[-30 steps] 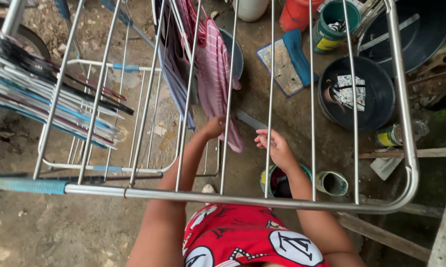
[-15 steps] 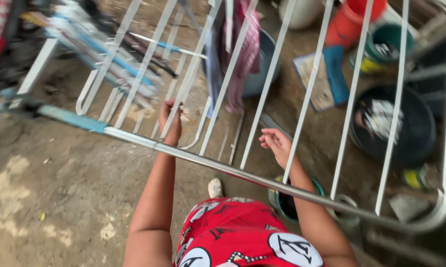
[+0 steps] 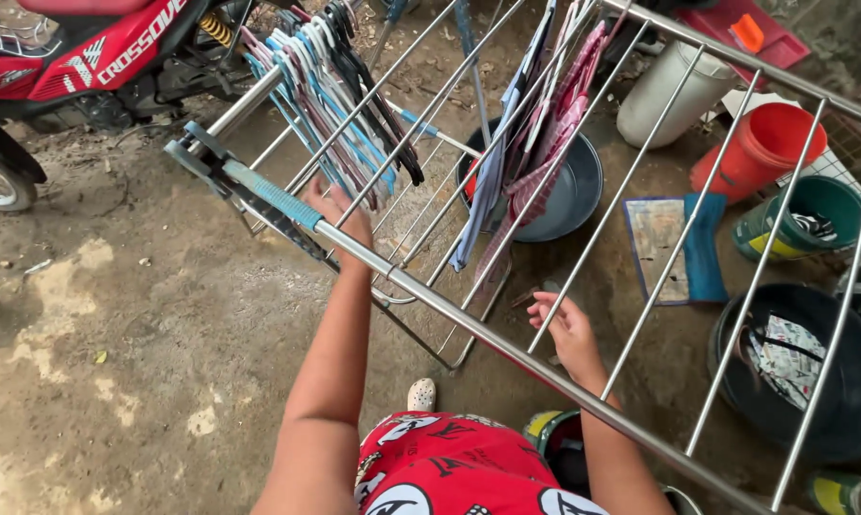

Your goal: The person is hanging wet laundry onto a drying rack using hangers.

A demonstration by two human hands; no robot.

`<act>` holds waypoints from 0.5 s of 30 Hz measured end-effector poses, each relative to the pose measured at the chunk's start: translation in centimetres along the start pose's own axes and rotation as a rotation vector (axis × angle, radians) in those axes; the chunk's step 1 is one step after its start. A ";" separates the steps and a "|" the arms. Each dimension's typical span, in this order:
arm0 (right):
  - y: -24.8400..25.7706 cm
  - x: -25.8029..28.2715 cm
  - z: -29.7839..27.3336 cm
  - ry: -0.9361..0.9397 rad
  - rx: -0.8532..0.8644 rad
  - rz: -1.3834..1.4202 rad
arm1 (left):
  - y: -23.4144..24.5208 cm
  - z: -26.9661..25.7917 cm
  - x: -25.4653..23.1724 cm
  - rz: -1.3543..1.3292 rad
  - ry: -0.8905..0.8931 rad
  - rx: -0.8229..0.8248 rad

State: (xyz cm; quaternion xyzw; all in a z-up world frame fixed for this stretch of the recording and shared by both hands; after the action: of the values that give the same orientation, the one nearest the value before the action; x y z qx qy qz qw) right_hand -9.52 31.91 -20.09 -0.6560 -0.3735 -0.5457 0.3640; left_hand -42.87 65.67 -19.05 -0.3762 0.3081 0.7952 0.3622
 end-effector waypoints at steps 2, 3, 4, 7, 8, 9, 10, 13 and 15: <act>0.4 -0.6 -0.3 0.014 0.016 -0.001 | -2.2 0.6 3.4 0.074 -0.021 0.031; 0.5 -0.7 -0.1 0.033 0.036 0.002 | -3.7 1.3 4.9 0.148 -0.047 0.058; 0.7 -0.9 -0.2 0.039 0.036 0.001 | -4.1 1.4 5.1 0.143 -0.049 0.054; 0.7 -1.5 -0.3 0.063 0.049 0.042 | -5.7 2.1 6.6 0.025 0.091 0.153; 0.8 -1.8 -0.2 0.045 0.039 0.024 | -5.7 2.3 6.8 -0.022 0.138 0.150; 0.9 -2.2 -0.2 0.025 0.028 0.007 | -5.6 2.4 7.0 -0.069 0.185 0.148; 0.7 -2.0 -0.3 0.028 0.027 0.008 | -5.3 2.7 6.4 -0.070 0.183 0.148; 0.8 -2.1 -0.5 -0.005 0.003 -0.021 | -4.6 3.3 5.4 -0.097 0.197 0.125; 0.9 -2.4 -0.4 0.014 0.024 0.016 | -4.7 3.7 5.5 -0.090 0.210 0.133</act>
State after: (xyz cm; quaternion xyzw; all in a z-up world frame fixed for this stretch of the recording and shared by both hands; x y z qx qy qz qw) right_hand -9.21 30.90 -22.42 -0.6507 -0.3719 -0.5430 0.3788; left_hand -42.96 72.96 -22.68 -0.4460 0.3791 0.7123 0.3874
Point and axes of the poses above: each hand's wrist, its own z-axis towards the middle knuckle, its own y-axis out of the back of the hand, x = y × z, the point moved 9 cm from there along z, towards the middle knuckle, and after that the axes turned 7 degrees about z, right-handed, at the moved point
